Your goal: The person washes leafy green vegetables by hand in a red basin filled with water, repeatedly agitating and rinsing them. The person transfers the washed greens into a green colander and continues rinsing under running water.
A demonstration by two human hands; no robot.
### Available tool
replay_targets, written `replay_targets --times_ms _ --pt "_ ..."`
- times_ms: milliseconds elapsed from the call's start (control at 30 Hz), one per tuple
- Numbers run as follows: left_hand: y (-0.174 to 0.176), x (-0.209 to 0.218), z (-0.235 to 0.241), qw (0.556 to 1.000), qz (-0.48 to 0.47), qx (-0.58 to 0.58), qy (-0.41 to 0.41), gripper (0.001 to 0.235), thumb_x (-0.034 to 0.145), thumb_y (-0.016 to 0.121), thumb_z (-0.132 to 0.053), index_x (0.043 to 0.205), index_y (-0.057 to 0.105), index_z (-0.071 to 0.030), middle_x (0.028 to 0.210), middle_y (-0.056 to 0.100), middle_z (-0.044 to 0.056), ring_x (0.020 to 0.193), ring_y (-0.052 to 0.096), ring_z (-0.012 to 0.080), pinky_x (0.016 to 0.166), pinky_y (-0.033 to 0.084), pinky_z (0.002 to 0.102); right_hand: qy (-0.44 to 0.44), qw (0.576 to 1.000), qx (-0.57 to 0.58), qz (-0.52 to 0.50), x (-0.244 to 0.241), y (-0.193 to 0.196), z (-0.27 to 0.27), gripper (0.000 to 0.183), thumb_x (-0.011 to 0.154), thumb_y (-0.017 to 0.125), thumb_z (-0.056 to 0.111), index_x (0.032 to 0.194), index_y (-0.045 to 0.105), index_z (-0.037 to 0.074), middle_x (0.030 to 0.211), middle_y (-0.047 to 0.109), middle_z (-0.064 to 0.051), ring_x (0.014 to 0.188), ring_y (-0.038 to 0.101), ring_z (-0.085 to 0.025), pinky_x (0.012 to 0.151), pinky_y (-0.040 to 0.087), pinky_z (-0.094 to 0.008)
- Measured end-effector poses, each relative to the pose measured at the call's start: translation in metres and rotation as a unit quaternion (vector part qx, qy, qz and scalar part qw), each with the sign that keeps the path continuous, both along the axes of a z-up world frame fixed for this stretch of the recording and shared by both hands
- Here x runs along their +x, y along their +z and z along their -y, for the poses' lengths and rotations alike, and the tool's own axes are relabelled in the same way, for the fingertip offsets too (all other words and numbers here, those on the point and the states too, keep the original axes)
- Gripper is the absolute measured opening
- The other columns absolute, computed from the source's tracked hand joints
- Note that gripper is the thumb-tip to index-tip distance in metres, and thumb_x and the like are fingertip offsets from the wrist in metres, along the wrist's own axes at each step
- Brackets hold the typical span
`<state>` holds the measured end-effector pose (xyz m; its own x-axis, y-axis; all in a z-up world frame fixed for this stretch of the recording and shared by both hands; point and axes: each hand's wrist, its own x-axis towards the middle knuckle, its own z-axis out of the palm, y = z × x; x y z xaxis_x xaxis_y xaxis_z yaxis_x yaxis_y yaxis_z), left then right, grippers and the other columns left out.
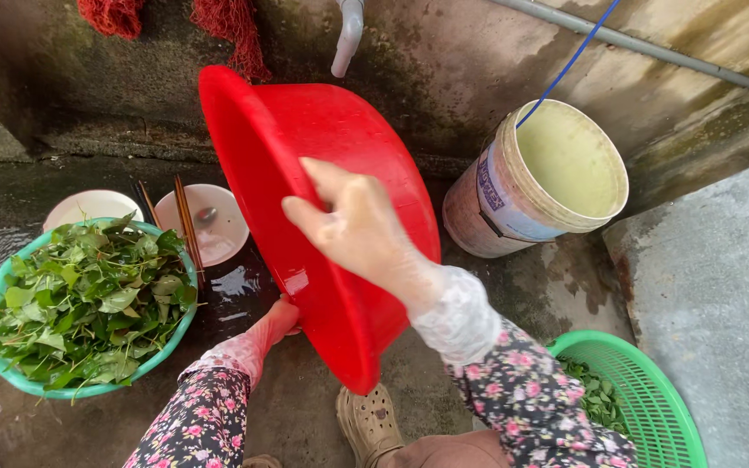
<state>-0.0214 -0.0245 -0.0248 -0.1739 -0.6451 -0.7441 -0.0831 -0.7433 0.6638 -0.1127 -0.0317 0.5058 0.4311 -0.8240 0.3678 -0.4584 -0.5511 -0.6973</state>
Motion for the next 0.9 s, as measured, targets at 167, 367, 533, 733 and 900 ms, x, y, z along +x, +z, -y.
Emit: replay_targets --times_ms 167,367,533,733,900 --pt "-0.011 0.022 0.001 0.988 -0.015 0.078 0.130 0.032 0.091 0.060 -0.022 0.122 0.059 -0.016 0.101 0.074 0.009 0.077 0.071 0.0265 0.058 0.054 0.045 -0.167 0.983 0.042 -0.065 -0.071 0.025 -0.001 0.039 0.092 0.076 0.015 0.125 0.068 -0.005 0.103 0.078 -0.011 0.087 0.068 -0.013 0.078 0.056 -0.028" --pt "-0.003 0.030 -0.009 0.987 0.116 0.098 -0.060 0.034 0.094 0.050 -0.032 0.112 0.070 -0.011 0.098 0.079 0.016 0.070 0.073 0.0333 0.054 0.052 0.045 -0.239 0.946 0.172 0.137 -0.156 -0.004 -0.014 0.037 0.094 0.066 -0.002 0.130 0.068 -0.006 0.116 0.075 -0.010 0.098 0.072 -0.013 0.089 0.057 -0.025" --pt "0.018 0.015 -0.013 0.985 0.115 0.109 -0.064 0.034 0.091 0.051 -0.033 0.111 0.068 -0.011 0.098 0.075 0.012 0.076 0.070 0.0369 0.058 0.047 0.051 -0.246 0.933 0.158 0.210 -0.208 -0.036 -0.013 0.038 0.096 0.064 -0.005 0.134 0.069 -0.008 0.121 0.075 -0.013 0.104 0.072 -0.017 0.099 0.057 -0.027" --pt "0.069 0.059 0.029 0.918 0.225 -0.165 0.281 0.042 0.077 0.079 -0.012 0.116 0.070 0.003 0.102 0.076 0.019 0.096 0.074 0.0298 0.083 0.056 0.037 -0.301 0.905 0.180 0.240 -0.314 -0.201 0.048 0.028 0.101 0.068 0.008 0.127 0.067 -0.004 0.118 0.074 -0.009 0.105 0.069 -0.016 0.098 0.055 -0.028" --pt "0.117 0.082 0.036 0.911 0.191 -0.263 0.253 0.050 0.079 0.068 -0.002 0.129 0.066 -0.004 0.103 0.077 0.017 0.095 0.076 0.0300 0.085 0.057 0.039 -0.326 0.910 0.240 0.085 -0.390 -0.342 0.070 0.028 0.105 0.062 0.015 0.125 0.069 -0.004 0.109 0.074 -0.007 0.093 0.066 -0.014 0.085 0.053 -0.029"
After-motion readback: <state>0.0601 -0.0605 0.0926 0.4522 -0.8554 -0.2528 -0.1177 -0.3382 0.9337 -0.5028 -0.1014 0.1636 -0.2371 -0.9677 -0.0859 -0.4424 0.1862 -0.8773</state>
